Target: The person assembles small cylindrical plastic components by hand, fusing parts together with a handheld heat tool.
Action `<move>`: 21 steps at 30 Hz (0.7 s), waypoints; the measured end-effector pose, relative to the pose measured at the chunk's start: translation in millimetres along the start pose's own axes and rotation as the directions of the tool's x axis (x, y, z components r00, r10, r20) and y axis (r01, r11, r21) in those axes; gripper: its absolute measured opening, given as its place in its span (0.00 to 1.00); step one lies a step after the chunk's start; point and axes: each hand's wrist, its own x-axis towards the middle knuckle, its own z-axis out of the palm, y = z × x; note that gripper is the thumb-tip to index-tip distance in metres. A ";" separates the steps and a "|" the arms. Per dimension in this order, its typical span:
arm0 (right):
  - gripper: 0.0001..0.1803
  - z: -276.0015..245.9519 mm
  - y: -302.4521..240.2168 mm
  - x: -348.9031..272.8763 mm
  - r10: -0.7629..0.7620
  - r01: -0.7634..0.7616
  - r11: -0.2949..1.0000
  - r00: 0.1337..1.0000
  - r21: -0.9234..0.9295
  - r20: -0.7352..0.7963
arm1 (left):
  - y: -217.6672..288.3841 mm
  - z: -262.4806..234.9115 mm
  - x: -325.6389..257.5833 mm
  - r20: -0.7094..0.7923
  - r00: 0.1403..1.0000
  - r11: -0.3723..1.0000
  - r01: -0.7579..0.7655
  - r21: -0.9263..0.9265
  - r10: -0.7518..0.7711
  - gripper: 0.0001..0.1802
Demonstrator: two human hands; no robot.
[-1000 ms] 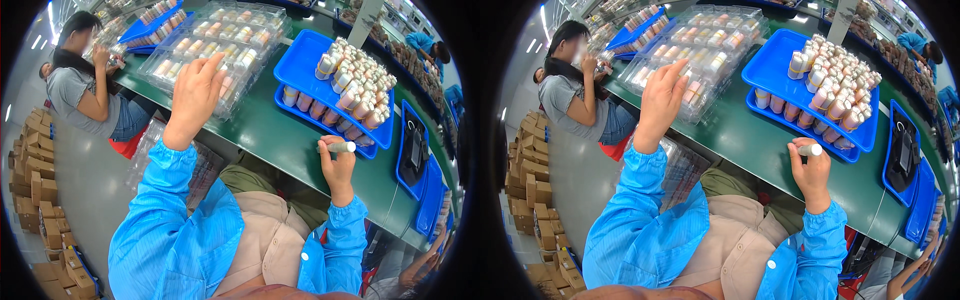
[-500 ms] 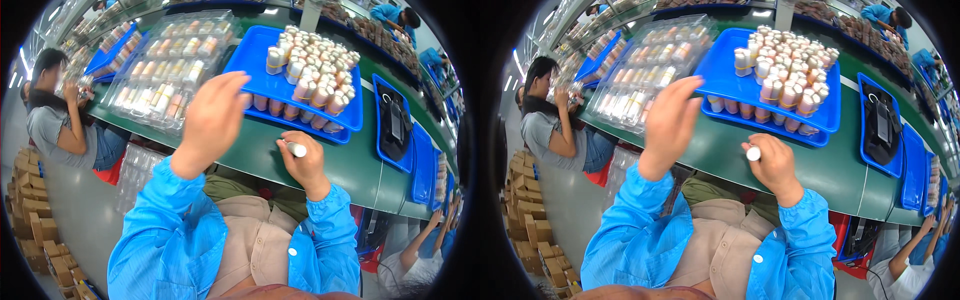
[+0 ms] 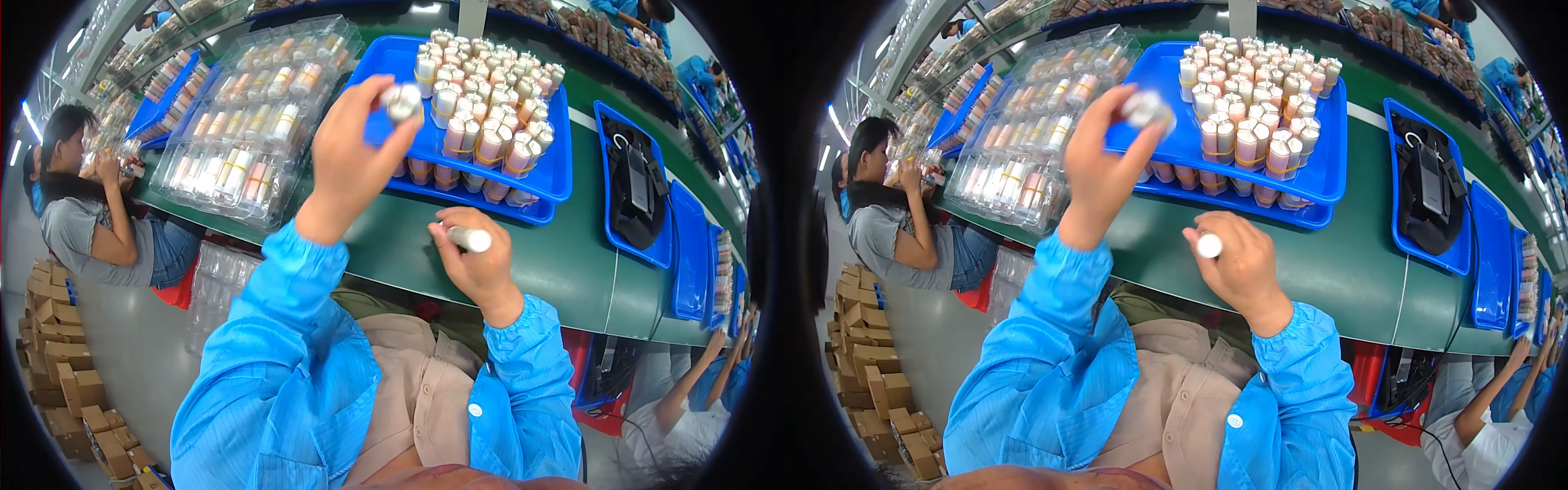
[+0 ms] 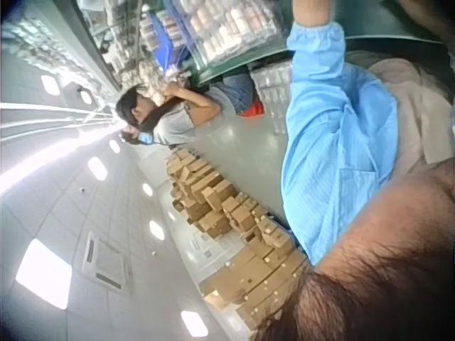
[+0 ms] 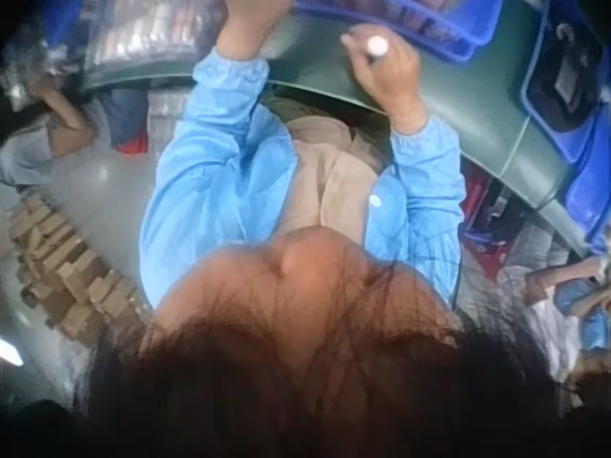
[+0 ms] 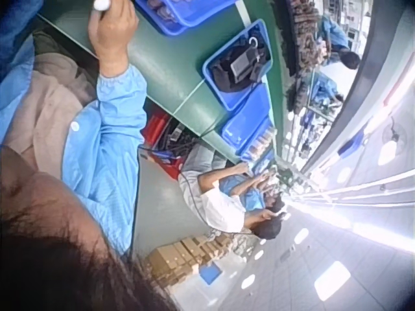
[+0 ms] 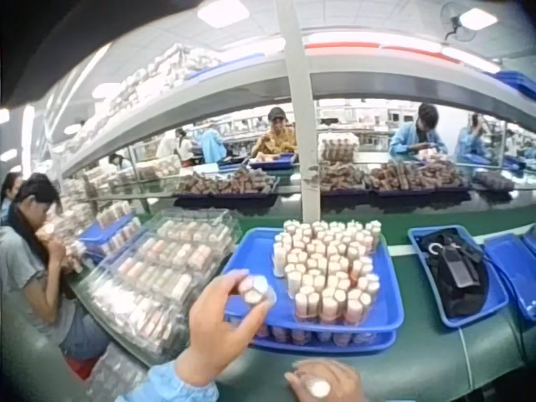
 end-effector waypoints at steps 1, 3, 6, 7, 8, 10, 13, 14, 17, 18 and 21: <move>0.12 -1.2 4.4 -3.2 0.043 -0.042 0.998 0.999 0.044 -0.015 | 8.5 -10.7 -13.9 -0.069 0.995 0.993 -0.082 -0.085 0.077 0.27; 0.11 -0.3 7.9 -4.8 0.111 -0.087 0.977 0.987 0.193 -0.116 | 16.4 -26.8 -48.6 0.034 0.981 0.961 -0.181 -0.207 0.192 0.29; 0.07 -1.5 5.7 -2.0 0.326 -0.249 0.887 0.934 0.389 -0.146 | 13.9 -22.0 -93.1 0.275 0.952 0.979 -0.084 -0.187 0.134 0.28; 0.06 -1.6 3.7 0.0 0.396 -0.295 0.836 0.908 0.462 -0.138 | 10.4 -17.6 -105.2 0.332 0.939 0.987 -0.039 -0.157 0.090 0.28; 0.05 -0.3 1.9 4.9 0.415 -0.287 0.797 0.900 0.531 -0.136 | 7.9 -14.2 -111.4 0.334 0.939 0.986 -0.025 -0.164 0.079 0.28; 0.05 -3.6 -0.6 9.0 0.446 -0.333 0.774 0.890 0.539 -0.091 | 3.0 -8.7 -118.2 0.323 0.946 0.975 0.098 -0.200 -0.029 0.27; 0.06 0.6 -6.6 14.1 0.479 -0.378 0.754 0.876 0.537 -0.056 | -0.9 -8.3 -120.2 0.331 0.942 0.958 0.140 -0.251 -0.051 0.27; 0.06 0.7 -8.3 14.2 0.447 -0.373 0.796 0.893 0.476 -0.048 | 0.3 -7.6 -120.6 0.333 0.941 0.957 0.142 -0.252 -0.052 0.27; 0.06 4.0 -15.1 17.4 0.391 -0.344 0.870 0.918 0.353 -0.067 | 2.5 -7.0 -121.4 0.329 0.943 0.960 0.130 -0.250 -0.042 0.27; 0.06 3.9 -18.4 20.3 0.366 -0.341 0.904 0.929 0.258 -0.056 | 2.3 -7.6 -122.0 0.329 0.943 0.956 0.142 -0.256 -0.051 0.27; 0.08 5.2 -23.9 24.9 0.329 -0.326 0.940 0.944 0.099 -0.019 | 1.1 -8.7 -123.0 0.323 0.945 0.957 0.135 -0.255 -0.047 0.27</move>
